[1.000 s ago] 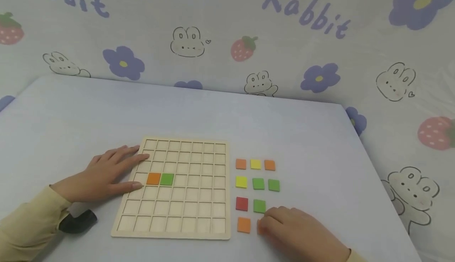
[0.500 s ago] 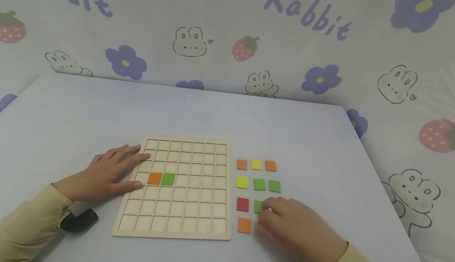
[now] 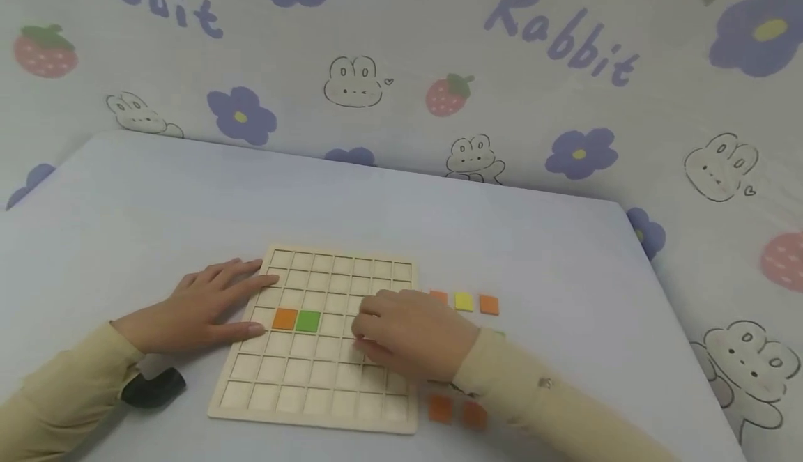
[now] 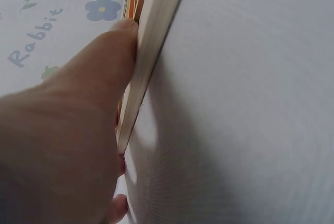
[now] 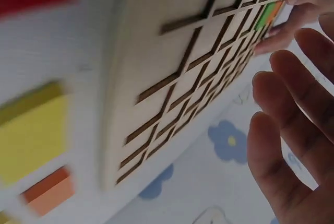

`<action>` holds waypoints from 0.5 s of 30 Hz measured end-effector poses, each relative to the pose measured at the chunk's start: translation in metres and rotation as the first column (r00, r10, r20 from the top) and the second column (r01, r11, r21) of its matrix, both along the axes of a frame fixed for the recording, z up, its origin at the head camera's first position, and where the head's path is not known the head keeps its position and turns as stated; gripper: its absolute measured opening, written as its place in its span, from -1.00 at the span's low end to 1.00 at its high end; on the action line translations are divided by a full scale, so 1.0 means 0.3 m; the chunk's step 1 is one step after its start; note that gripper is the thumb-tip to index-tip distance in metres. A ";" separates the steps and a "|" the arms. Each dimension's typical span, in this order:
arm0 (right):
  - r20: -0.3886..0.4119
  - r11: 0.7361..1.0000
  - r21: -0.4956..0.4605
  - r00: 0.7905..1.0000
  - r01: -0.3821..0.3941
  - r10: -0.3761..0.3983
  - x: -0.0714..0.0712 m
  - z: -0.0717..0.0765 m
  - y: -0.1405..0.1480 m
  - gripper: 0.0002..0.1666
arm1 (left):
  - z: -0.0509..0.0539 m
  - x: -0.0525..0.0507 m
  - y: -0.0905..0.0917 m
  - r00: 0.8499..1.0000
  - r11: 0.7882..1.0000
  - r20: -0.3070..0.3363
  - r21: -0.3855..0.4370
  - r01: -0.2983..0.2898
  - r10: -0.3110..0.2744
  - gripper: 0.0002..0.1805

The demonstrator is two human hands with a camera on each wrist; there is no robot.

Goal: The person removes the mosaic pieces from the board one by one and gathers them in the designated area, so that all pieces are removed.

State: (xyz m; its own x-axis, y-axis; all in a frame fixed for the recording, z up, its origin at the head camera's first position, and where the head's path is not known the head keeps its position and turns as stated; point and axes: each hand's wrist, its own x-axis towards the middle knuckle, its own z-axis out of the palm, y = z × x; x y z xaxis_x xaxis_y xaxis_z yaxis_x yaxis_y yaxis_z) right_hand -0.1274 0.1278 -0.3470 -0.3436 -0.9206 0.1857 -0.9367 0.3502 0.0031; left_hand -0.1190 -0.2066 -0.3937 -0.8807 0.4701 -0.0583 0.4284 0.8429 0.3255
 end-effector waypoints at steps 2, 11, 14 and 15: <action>0.025 0.998 0.063 1.000 0.014 -0.015 -0.029 -0.001 -0.055 -0.91 | 0.001 -0.002 0.004 1.000 1.000 0.001 0.000 0.000 0.000 -0.18; 0.076 0.980 0.199 0.997 -0.015 0.000 -0.101 -0.016 -0.214 -0.76 | 0.008 0.000 0.007 1.000 1.000 0.015 0.006 0.004 -0.004 -0.21; 0.079 0.976 0.214 0.997 -0.034 0.017 -0.112 -0.021 -0.243 -0.74 | 0.013 0.000 -0.001 1.000 1.000 0.012 0.003 0.005 -0.005 -0.21; 0.083 0.974 0.223 0.996 -0.034 0.016 -0.116 -0.021 -0.250 -0.72 | 0.015 -0.001 -0.004 1.000 1.000 0.008 0.001 0.006 -0.006 -0.22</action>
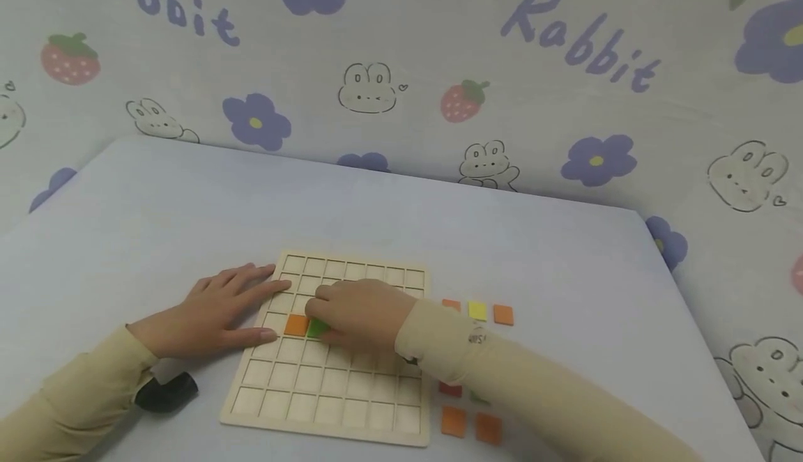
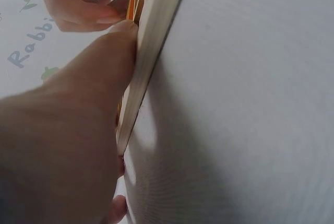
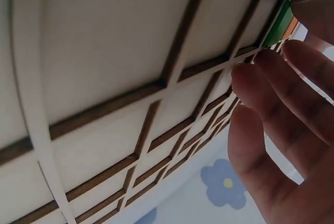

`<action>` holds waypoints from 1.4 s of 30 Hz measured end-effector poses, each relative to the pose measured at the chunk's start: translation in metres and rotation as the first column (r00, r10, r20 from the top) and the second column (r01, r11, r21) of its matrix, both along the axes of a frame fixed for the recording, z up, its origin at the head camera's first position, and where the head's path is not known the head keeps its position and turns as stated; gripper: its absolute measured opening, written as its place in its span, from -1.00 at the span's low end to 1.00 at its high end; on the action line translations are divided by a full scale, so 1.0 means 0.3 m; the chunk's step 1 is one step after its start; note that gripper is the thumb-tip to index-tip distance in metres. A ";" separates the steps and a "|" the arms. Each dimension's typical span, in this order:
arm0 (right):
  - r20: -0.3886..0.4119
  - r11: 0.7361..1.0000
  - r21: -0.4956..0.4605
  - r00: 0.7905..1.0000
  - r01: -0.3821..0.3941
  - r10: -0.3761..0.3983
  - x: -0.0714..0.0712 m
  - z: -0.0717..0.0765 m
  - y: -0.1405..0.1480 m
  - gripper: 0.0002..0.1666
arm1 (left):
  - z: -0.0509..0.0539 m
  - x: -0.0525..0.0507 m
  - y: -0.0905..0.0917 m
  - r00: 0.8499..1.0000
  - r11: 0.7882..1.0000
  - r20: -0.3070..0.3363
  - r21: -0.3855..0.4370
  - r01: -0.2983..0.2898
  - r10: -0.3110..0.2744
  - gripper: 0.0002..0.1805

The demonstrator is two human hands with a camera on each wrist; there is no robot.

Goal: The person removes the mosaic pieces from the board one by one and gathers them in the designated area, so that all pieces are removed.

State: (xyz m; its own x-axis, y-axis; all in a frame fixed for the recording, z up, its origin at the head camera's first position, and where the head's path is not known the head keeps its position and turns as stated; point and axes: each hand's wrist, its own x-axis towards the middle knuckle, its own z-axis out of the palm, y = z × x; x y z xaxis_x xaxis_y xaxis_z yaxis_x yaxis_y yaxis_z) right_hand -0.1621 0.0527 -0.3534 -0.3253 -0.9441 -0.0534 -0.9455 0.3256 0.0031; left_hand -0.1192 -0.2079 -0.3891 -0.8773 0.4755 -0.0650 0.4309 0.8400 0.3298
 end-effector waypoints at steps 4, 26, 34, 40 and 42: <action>0.023 1.000 0.012 1.000 -0.001 0.001 -0.005 0.000 -0.005 -0.69 | 0.001 0.000 0.003 1.000 1.000 -0.008 -0.005 0.005 -0.005 -0.22; 0.075 1.000 0.011 0.997 -0.020 0.019 -0.005 0.003 0.013 -0.75 | 0.002 0.003 0.012 1.000 1.000 -0.012 -0.007 0.004 -0.004 -0.21; 0.041 1.000 0.007 0.999 0.020 -0.020 -0.011 0.024 0.080 -0.76 | -0.009 0.003 0.011 1.000 1.000 -0.019 -0.006 0.000 0.000 -0.21; 0.000 0.991 -0.061 0.993 0.118 -0.118 -0.023 0.054 0.237 -0.73 | -0.018 0.004 0.006 0.999 1.000 -0.033 -0.005 0.002 -0.002 -0.21; -0.009 0.982 -0.070 0.984 0.174 -0.175 -0.024 0.056 0.302 -0.68 | -0.020 0.003 0.002 1.000 1.000 -0.027 -0.008 -0.003 0.002 -0.20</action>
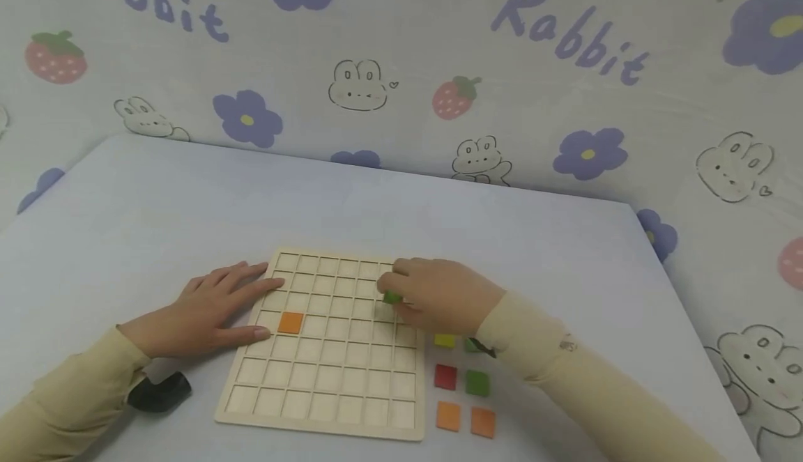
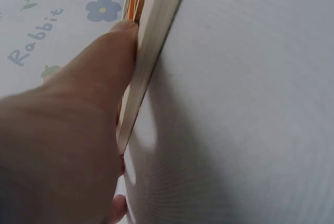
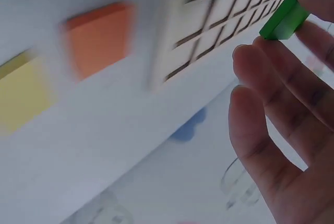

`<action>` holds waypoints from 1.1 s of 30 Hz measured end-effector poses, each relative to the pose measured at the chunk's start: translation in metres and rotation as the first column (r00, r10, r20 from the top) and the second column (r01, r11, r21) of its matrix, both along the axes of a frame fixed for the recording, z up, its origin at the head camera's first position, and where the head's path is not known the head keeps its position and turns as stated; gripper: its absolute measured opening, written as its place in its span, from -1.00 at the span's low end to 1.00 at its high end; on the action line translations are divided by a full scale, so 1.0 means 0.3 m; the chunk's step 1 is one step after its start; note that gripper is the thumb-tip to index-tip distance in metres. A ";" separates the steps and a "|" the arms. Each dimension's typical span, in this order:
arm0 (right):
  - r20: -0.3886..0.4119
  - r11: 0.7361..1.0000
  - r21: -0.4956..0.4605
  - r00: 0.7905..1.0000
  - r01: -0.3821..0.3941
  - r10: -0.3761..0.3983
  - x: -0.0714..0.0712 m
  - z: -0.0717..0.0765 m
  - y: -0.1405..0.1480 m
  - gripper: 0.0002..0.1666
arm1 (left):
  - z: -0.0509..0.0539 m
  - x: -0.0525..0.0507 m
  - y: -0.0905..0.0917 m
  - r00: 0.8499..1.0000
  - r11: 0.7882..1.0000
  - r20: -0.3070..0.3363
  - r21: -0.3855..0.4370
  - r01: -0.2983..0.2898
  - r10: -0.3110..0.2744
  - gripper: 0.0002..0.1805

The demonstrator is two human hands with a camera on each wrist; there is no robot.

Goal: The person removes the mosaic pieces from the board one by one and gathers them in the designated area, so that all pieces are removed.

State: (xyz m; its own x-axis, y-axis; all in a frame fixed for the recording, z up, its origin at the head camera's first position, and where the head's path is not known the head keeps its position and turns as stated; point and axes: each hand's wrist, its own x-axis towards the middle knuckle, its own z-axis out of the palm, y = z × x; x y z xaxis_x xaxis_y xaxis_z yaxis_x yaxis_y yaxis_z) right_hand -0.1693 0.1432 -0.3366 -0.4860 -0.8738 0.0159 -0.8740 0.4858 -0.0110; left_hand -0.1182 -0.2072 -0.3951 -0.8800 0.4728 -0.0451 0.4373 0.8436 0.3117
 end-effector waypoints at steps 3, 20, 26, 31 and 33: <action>0.011 0.992 0.006 0.992 0.123 -0.123 0.004 -0.004 0.107 -0.62 | -0.001 -0.001 0.001 1.000 1.000 0.012 -0.002 0.000 0.000 -0.20; 0.028 0.910 0.072 0.911 0.409 -0.411 0.032 -0.053 0.455 -0.69 | -0.011 -0.003 0.004 1.000 1.000 0.013 -0.010 -0.002 0.002 -0.19; 0.035 0.910 0.075 0.911 0.408 -0.411 0.036 -0.062 0.484 -0.71 | -0.007 0.000 0.006 1.000 1.000 0.018 -0.003 0.005 -0.005 -0.20; 0.010 0.917 0.064 0.919 0.394 -0.395 0.035 -0.068 0.495 -0.70 | -0.004 0.002 0.003 1.000 1.000 0.024 0.003 0.006 -0.006 -0.20; 0.005 0.921 0.058 0.922 0.386 -0.387 0.035 -0.070 0.498 -0.71 | -0.004 0.003 0.002 1.000 1.000 0.023 0.006 0.008 -0.008 -0.21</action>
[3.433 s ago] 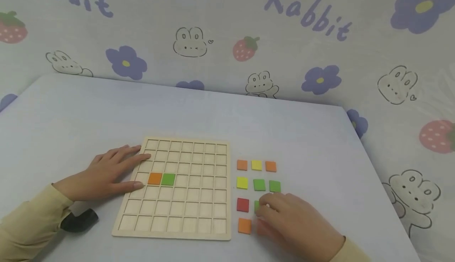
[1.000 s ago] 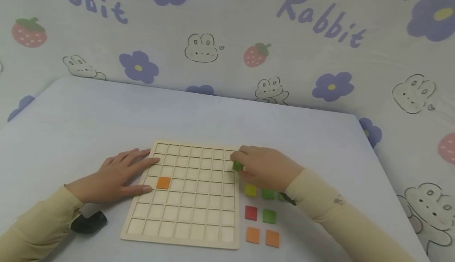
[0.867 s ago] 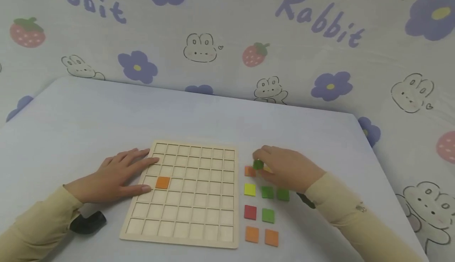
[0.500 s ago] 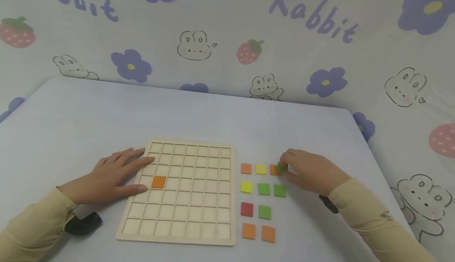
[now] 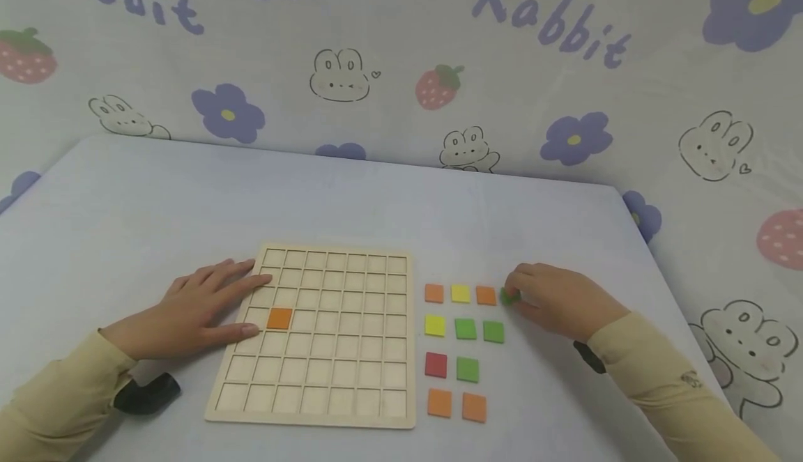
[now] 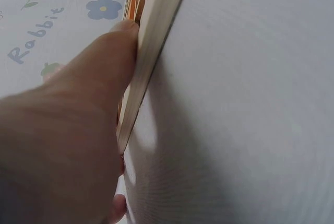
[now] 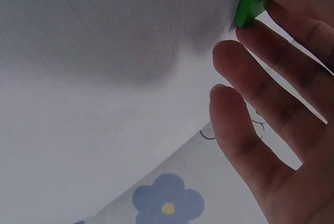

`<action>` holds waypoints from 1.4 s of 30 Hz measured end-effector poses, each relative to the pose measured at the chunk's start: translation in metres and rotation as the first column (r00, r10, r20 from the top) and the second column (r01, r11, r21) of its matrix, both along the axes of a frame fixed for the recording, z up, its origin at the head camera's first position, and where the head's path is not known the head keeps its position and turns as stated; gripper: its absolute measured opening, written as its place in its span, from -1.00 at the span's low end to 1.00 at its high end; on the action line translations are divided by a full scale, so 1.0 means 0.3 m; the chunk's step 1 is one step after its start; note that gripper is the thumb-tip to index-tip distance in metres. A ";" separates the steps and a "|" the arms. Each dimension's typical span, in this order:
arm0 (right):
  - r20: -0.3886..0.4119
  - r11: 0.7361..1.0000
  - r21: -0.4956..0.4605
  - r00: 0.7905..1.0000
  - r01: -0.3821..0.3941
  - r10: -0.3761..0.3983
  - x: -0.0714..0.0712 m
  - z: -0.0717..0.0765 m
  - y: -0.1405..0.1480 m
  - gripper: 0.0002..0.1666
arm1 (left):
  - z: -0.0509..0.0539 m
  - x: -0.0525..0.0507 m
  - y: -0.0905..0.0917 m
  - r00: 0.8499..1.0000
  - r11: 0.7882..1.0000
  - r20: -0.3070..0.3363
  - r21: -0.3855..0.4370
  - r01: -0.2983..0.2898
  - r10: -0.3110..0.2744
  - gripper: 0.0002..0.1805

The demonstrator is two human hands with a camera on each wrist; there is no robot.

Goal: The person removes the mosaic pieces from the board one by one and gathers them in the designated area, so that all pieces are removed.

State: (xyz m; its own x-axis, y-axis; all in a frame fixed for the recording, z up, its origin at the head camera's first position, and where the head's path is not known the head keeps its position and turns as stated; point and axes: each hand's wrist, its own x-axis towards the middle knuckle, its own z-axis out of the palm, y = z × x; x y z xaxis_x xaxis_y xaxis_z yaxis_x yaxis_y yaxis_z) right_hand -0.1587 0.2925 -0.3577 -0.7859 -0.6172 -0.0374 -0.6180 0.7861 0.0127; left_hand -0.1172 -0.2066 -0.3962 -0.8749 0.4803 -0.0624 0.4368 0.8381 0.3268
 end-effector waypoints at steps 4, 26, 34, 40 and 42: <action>-0.017 1.000 0.007 1.000 -0.014 0.014 -0.006 0.007 -0.008 -0.74 | -0.001 0.001 -0.002 1.000 1.000 -0.005 0.000 -0.002 0.002 -0.21; -0.086 0.853 -0.045 0.853 -0.520 0.515 -0.052 0.090 -0.568 -0.94 | -0.014 -0.012 -0.008 1.000 1.000 -0.008 0.008 -0.019 0.019 -0.20; -0.021 0.792 0.007 0.792 -0.610 0.610 -0.048 0.057 -0.785 -0.87 | -0.006 -0.013 -0.010 1.000 1.000 0.011 0.011 -0.022 0.022 -0.20; 0.026 0.801 0.037 0.802 -0.597 0.597 -0.049 0.014 -0.856 -0.78 | 0.003 -0.012 -0.005 1.000 1.000 0.004 0.005 -0.014 0.014 -0.21; 0.013 0.802 0.053 0.803 -0.596 0.596 -0.051 0.003 -0.870 -0.73 | 0.006 -0.010 -0.006 1.000 1.000 -0.008 0.003 -0.012 0.012 -0.22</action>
